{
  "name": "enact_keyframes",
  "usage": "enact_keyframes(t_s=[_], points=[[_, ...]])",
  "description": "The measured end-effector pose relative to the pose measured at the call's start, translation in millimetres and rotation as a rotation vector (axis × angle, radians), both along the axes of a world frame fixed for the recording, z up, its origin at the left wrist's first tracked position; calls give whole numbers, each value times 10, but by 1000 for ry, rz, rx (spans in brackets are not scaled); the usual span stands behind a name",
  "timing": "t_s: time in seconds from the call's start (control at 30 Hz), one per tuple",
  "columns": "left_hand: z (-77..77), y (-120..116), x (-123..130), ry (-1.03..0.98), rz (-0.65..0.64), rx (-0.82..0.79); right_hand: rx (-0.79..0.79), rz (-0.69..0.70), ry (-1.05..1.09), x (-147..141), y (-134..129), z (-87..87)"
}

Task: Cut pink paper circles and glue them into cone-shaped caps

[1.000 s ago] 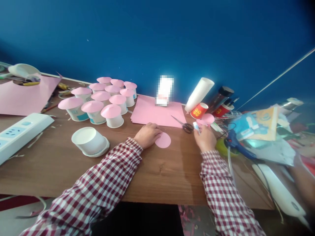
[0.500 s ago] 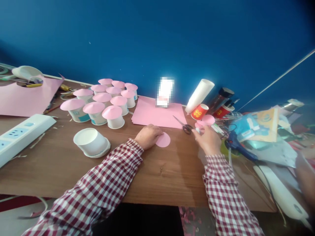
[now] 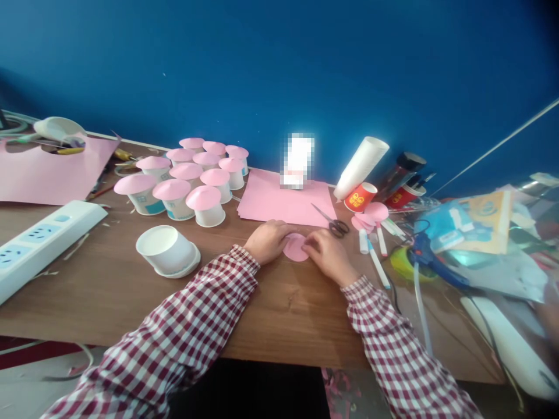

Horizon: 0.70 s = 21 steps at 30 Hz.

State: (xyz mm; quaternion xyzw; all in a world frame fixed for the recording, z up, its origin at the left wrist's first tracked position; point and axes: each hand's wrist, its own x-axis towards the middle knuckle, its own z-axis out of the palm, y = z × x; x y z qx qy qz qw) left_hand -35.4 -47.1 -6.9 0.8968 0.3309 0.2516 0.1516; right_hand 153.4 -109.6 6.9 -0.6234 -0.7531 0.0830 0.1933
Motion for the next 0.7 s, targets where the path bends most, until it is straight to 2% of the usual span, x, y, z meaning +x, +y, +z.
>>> enact_keyframes(t_s=[0.13,0.3,0.53,0.7], points=[[22,-23,-9,40,0,15,1,-31,14,13,11,-5],[40,-61,-15,162,159,30,-12,-100,-18,12,4,-23],[62,-81,-6,165,96,-6,-14,-66,-32,-14,-35,-5],[44,-64,26,24,28,-63,52,-76,66,24,-21,-12]])
